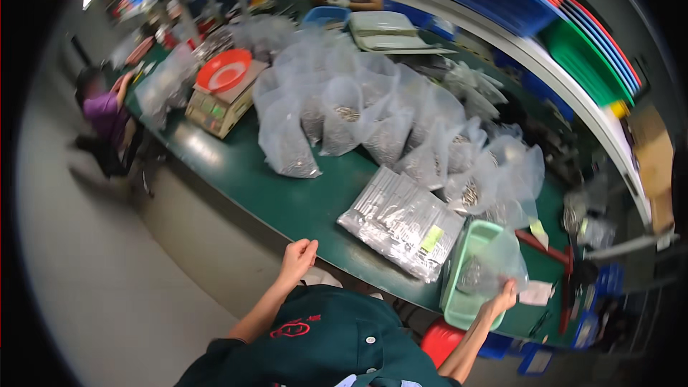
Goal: Weighing small metal hardware components using a digital scale and packing them into plastic bags.
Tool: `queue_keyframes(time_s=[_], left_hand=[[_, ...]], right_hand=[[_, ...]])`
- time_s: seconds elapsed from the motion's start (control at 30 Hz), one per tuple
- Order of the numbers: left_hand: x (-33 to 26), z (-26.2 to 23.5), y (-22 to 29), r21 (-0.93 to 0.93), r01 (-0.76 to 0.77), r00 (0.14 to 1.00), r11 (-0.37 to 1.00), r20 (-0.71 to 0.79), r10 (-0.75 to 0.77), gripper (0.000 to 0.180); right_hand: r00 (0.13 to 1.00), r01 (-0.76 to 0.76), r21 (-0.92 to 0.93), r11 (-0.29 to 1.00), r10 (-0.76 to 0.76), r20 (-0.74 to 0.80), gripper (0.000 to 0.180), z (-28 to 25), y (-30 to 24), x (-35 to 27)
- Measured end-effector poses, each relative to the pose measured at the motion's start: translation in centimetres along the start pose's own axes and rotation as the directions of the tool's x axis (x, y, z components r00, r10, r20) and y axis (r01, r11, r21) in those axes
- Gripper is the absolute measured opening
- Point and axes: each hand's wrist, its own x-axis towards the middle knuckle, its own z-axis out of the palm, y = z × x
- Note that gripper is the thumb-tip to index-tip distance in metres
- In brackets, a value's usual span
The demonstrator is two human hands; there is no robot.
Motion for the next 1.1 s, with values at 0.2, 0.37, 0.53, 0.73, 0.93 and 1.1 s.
queue_keyframes(time_s=[0.2, 0.37, 0.53, 0.73, 0.93, 1.1], left_hand=[[0.3, -4.0, -0.7, 0.091, 0.003, 0.996, 0.996, -0.094, 0.005, 0.036], [4.2, -6.9, -0.1, 0.075, 0.046, 0.999, 0.996, -0.021, -0.044, 0.034], [9.1, -14.4, -1.5, 0.056, 0.026, 1.0, 0.998, -0.007, -0.026, 0.035], [15.0, -28.9, -3.0, 0.06, 0.003, 0.973, 0.998, -0.232, 0.011, 0.034], [17.4, -39.7, 0.5, -0.104, 0.029, 0.92, 0.994, -0.385, -0.067, 0.034], [17.7, -44.5, -0.3, -0.206, 0.054, 0.839, 0.977, -0.521, -0.156, 0.036]], right_hand=[[0.982, 0.134, -0.092, 0.987, -0.144, -0.121, 0.037, 4.5, -7.6, -3.6], [0.901, 0.404, -0.114, 0.907, -0.417, -0.12, 0.025, 15.5, -20.8, -10.7], [0.856, 0.469, 0.004, 0.883, -0.456, 0.242, 0.032, 23.7, -22.6, -13.8], [0.821, -0.081, 0.453, 0.888, -0.198, 0.535, 0.039, 40.6, -24.3, -19.7], [0.596, -0.221, 0.458, 0.861, -0.252, 0.762, 0.031, 64.3, -28.0, -30.9], [0.499, -0.439, 0.402, 0.804, -0.154, 0.853, 0.027, 80.0, -26.7, -36.7]])
